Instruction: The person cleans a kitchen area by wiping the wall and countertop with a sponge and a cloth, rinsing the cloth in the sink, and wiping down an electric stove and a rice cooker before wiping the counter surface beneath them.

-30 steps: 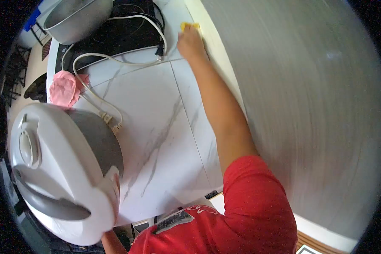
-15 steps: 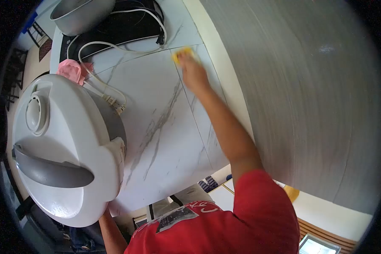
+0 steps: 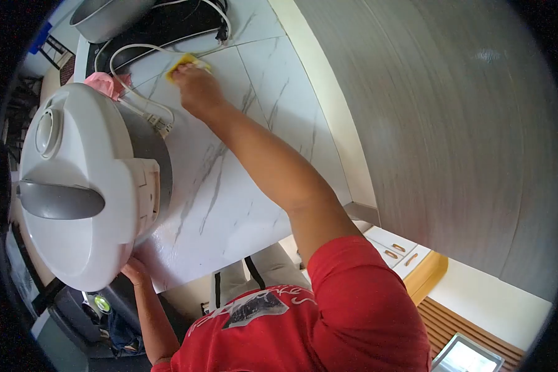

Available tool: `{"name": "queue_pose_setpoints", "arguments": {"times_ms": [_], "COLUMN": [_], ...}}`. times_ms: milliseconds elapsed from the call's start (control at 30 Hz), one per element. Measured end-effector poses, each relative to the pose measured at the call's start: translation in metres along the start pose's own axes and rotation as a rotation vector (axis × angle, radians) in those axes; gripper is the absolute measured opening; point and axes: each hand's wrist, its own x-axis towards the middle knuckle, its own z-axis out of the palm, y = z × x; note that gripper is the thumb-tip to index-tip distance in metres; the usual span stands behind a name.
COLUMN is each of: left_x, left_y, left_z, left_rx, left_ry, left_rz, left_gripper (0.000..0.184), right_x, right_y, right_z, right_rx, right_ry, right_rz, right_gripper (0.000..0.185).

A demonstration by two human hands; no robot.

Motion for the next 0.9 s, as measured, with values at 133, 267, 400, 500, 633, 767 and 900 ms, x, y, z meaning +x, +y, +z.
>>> {"name": "queue_pose_setpoints", "arguments": {"times_ms": [133,267,400,500,633,767,900], "left_x": [-0.005,-0.003,-0.008,0.003,-0.012,-0.008,-0.004], "left_y": [0.05,0.088,0.056,0.005,0.059,0.076,0.061], "left_z": [0.015,0.038,0.029,0.006,0.03,0.04,0.034], "left_rx": [-0.033,-0.121,-0.087,-0.223,-0.342,-0.279,-0.323], "left_ry": [-0.092,0.039,0.036,-0.059,0.086,0.109,0.114], "left_rz": [-0.001,-0.195,-0.115,-0.441,-0.32,-0.194,-0.283], "left_gripper": [0.021,0.024,0.026,0.027,0.028,0.03,0.033], "right_x": [-0.003,-0.002,0.032,0.014,0.002,0.006,-0.018], "right_y": [0.034,0.025,-0.014,0.03,0.099,0.074,0.001], "right_z": [-0.036,-0.002,0.028,-0.003,-0.083,-0.051,-0.006], "right_rx": [-0.005,-0.048,0.03,-0.117,-0.209,-0.228,-0.274], "right_ry": [-0.06,0.059,-0.053,-0.071,-0.039,-0.009,0.088], "right_rz": [0.339,0.151,-0.062,0.154,0.312,0.484,0.102], "right_gripper": [0.029,0.029,0.031,0.032,0.028,0.029,0.03]}}
